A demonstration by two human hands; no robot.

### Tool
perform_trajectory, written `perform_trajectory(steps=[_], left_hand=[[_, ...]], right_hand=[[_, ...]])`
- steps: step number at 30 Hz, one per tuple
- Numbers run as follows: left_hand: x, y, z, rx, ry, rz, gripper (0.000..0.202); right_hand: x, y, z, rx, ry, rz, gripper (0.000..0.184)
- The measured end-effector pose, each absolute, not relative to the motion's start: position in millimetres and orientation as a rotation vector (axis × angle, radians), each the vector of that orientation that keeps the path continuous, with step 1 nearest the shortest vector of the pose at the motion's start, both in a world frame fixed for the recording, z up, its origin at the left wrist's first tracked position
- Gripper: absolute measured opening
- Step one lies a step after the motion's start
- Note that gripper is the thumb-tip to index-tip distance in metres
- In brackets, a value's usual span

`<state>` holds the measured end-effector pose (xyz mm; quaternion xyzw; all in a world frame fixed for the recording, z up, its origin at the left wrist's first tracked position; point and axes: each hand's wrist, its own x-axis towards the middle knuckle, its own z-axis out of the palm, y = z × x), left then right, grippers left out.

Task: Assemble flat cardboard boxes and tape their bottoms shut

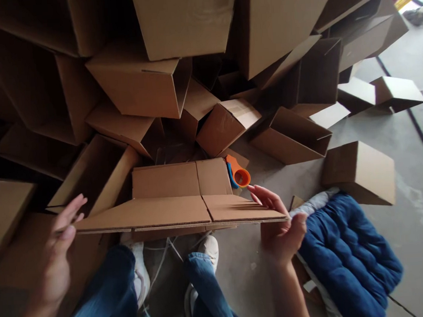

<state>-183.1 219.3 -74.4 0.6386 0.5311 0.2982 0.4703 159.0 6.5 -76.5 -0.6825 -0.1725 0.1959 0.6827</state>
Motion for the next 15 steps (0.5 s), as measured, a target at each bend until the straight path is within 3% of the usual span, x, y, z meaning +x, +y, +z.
perform_trajectory(steps=[8,15], left_hand=[[-156.1,210.2,-65.2,1.38,1.16,0.855,0.08],[-152.9,210.6,-65.7,1.391,1.124,0.886,0.091]], right_hand=[[166.5,1.9,-60.5,-1.579,-0.515,0.623,0.061],[164.6,19.2,-62.4,-1.565,-0.402,0.523,0.05]])
